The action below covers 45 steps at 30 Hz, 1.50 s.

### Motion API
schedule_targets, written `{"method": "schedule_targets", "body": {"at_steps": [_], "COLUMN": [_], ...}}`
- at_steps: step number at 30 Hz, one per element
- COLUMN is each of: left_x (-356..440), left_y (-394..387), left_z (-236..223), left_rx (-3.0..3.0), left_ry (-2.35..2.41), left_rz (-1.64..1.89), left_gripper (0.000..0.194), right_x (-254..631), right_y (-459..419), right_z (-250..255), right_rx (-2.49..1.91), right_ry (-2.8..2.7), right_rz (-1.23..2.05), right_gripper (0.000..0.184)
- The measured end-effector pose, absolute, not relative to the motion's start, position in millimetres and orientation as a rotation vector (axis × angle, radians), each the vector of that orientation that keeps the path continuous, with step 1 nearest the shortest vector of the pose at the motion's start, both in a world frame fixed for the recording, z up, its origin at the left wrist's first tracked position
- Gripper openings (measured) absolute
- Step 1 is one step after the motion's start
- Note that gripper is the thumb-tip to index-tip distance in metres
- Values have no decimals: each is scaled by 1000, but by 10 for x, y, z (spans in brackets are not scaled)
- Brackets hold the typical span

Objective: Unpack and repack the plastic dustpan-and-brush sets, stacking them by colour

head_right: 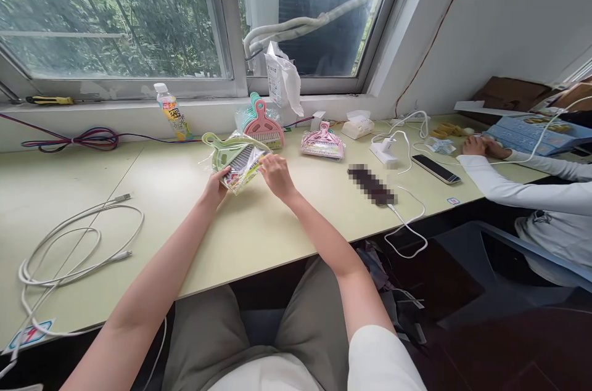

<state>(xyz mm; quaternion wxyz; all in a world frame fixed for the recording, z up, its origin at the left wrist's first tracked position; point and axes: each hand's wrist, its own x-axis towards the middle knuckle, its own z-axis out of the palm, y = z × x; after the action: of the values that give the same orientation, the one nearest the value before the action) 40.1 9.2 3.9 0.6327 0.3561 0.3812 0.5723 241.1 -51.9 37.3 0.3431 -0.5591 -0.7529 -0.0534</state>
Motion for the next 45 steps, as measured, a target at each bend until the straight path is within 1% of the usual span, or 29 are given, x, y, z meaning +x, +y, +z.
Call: {"method": "schedule_targets", "body": {"at_steps": [2, 3, 5, 7, 10, 12, 15, 18, 21, 24, 28, 31, 34, 37, 42, 45], "left_x": [346, 323, 298, 305, 358, 398, 440, 463, 477, 491, 505, 510, 525, 550, 519, 442], "left_y": [123, 129, 123, 97, 45, 12, -21, -39, -62, -106, -165, -170, -126, -44, 94, 145], "left_z": [42, 46, 59, 72, 87, 94, 100, 102, 110, 128, 136, 108, 69, 43, 27, 24], "left_rx": [769, 745, 700, 674, 678, 694, 720, 723, 754, 853, 997, 1031, 1024, 947, 785, 767], "left_ry": [840, 827, 803, 788, 784, 784, 773, 761, 733, 700, 691, 656, 653, 716, 840, 897], "left_rz": [1344, 1358, 1376, 1373, 1347, 1334, 1322, 1298, 1257, 1186, 1095, 1032, 986, 1033, 1181, 1269], "left_gripper": [23, 21, 17, 11, 6, 6, 12, 18, 24, 30, 38, 42, 39, 38, 43, 37], "right_x": [2384, 2380, 2388, 2406, 2430, 2446, 2469, 2475, 2455, 2439, 2466, 2494, 2490, 2455, 2425, 2455], "right_y": [-506, -485, -434, -392, -360, -348, -334, -333, -338, -325, -287, -275, -283, -292, -294, -304], "right_z": [313, 280, 218, 174, 148, 150, 176, 217, 231, 188, 110, 92, 94, 86, 79, 107], "right_rx": [-1476, -1498, -1498, -1408, -1285, -1290, -1290, -1122, -966, -920, -981, -1024, -1031, -1026, -1019, -1021], "right_ry": [-2045, -2025, -1881, -1705, -1485, -1375, -1195, -1047, -914, -764, -690, -719, -770, -761, -764, -769], "right_rz": [-39, 39, 232, 418, 592, 730, 1003, 1151, 1231, 1254, 1242, 1214, 1175, 1182, 1231, 1226], "right_gripper": [19, 22, 30, 37, 38, 37, 36, 27, 19, 28, 31, 30, 23, 21, 28, 25]}}
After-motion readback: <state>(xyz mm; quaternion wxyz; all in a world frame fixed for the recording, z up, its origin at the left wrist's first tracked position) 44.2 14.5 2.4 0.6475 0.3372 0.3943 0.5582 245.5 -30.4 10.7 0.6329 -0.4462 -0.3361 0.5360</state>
